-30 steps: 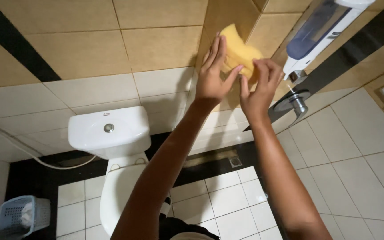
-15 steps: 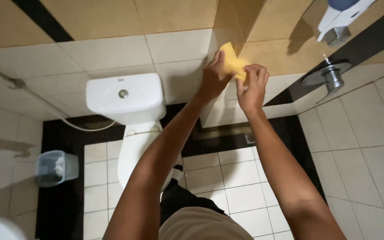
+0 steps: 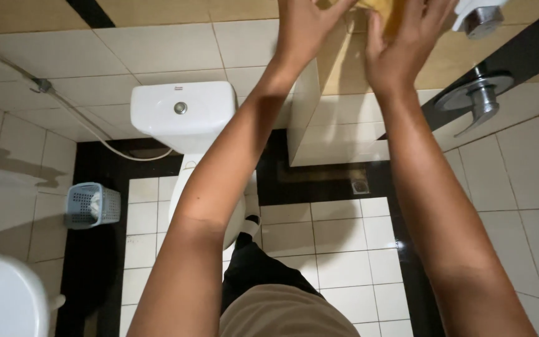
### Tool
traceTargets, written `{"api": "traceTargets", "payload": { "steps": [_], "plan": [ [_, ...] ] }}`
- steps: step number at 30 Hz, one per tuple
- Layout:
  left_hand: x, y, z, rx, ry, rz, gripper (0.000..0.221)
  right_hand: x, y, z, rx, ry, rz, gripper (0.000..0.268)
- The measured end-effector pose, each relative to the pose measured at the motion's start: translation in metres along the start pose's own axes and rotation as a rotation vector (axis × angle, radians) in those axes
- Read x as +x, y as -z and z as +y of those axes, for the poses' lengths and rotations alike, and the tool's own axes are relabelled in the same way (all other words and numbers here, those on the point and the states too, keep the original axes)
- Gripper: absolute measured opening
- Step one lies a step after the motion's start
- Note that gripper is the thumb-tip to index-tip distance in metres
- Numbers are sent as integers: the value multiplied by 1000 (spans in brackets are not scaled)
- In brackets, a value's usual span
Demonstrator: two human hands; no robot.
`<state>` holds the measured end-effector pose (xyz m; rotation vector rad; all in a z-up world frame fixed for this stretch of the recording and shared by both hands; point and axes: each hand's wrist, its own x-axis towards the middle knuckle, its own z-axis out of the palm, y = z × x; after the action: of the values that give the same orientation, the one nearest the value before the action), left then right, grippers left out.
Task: Cleaning the bathroom wall and fixtures using a sponge.
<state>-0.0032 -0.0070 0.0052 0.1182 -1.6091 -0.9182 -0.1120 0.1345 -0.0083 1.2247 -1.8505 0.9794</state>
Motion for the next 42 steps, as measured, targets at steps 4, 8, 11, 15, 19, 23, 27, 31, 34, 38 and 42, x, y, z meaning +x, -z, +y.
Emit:
{"api": "traceTargets", "payload": {
  "steps": [4, 8, 11, 15, 19, 23, 27, 31, 34, 38, 42],
  "plan": [
    [-20, -3, -20, -10, 18, -114, 60, 0, 4, -12, 42, 61, -14, 49],
    [-54, -5, -47, 154, 183, -160, 91, -16, -6, -20, 101, 105, 3, 35],
    [-71, 1, -44, 19, 191, -190, 79, -35, -6, -30, 100, 32, -46, 38],
    [-104, 3, -72, 68, 144, -42, 84, -66, -35, -10, 102, 90, -19, 44],
    [-107, 5, -83, 77, 174, -55, 91, -71, -37, -17, 149, -76, -50, 43],
    [-76, 14, -56, 137, 30, -13, 91, -51, -20, -30, 143, -106, -60, 41],
    [-47, 9, -51, 143, 54, -3, 95, -25, -11, -28, 106, -57, -16, 47],
    [-53, 12, -79, 113, 102, -63, 103, -31, -24, -27, 106, -19, -46, 48],
    [-60, 13, -81, 184, 107, -99, 109, -49, -45, -20, 125, -31, -15, 41],
    [-105, 13, -113, 182, 164, -144, 112, -90, -65, -15, 117, -150, -74, 37],
    [-133, 26, -141, 128, 279, -307, 104, -126, -79, -26, 103, -229, -152, 43]
  ]
}}
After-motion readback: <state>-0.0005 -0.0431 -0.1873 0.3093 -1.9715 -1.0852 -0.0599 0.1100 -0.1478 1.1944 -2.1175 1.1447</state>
